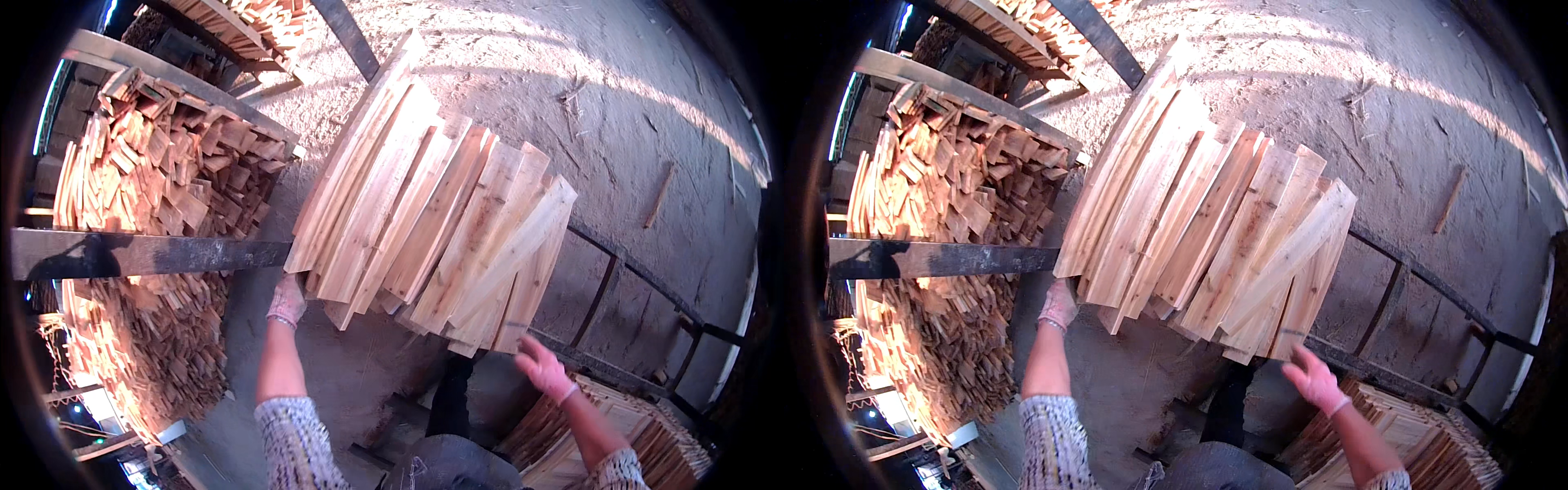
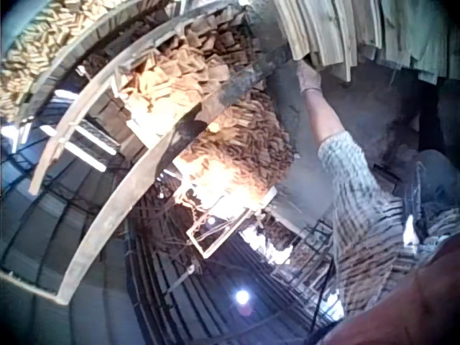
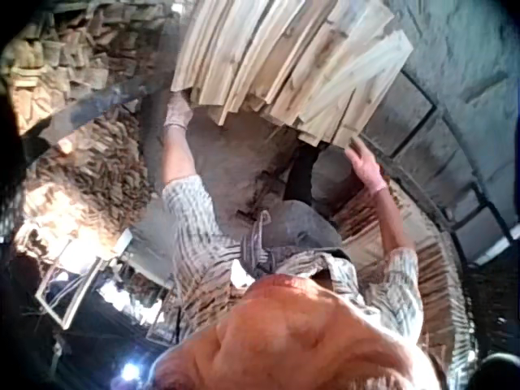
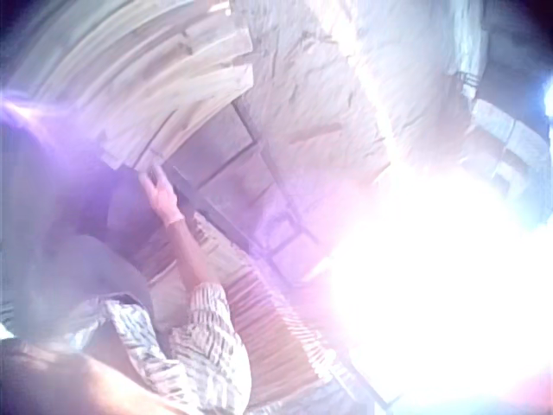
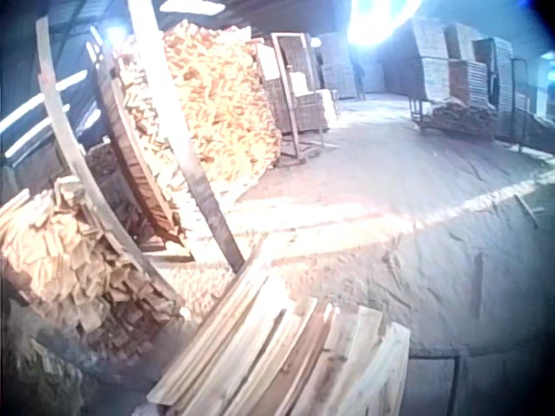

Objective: The person repeatedly picks up bundles of wooden planks from a pile on the floor and stacks them onto a metal rack. The person wears pink gloves and handles the wood by hand, arranging the planks in layers.

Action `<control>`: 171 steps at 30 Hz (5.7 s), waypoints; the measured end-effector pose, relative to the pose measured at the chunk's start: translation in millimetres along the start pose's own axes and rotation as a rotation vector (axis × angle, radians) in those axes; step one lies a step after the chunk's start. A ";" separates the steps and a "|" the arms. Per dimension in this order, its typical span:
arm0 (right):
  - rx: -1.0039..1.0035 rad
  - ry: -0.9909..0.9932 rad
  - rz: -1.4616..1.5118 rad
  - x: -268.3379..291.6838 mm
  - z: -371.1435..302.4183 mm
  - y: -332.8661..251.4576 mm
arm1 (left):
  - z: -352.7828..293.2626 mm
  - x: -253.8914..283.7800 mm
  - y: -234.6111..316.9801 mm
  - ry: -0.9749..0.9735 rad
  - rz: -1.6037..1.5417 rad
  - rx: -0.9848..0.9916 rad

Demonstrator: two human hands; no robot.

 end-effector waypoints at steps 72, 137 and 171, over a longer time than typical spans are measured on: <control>0.085 0.078 1.151 7.6 -78.0 15.0 | -261.9 -341.1 187.9 -0.653 -0.410 0.294; -1.076 1.324 0.733 -106.1 -444.5 560.4 | -746.6 -918.1 67.3 -0.984 1.165 -1.441; -1.274 1.399 0.845 -30.7 -371.3 608.0 | -623.9 -974.2 105.4 -1.373 0.592 -0.596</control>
Point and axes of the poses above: each hand's wrist, its own z-axis towards the middle knuckle, its own x-axis out of the back of the hand, y = z × x, the point moved 9 cm from there along z, towards the middle knuckle, and after that the axes turned 5 degrees about -z, right-handed, at the moved point
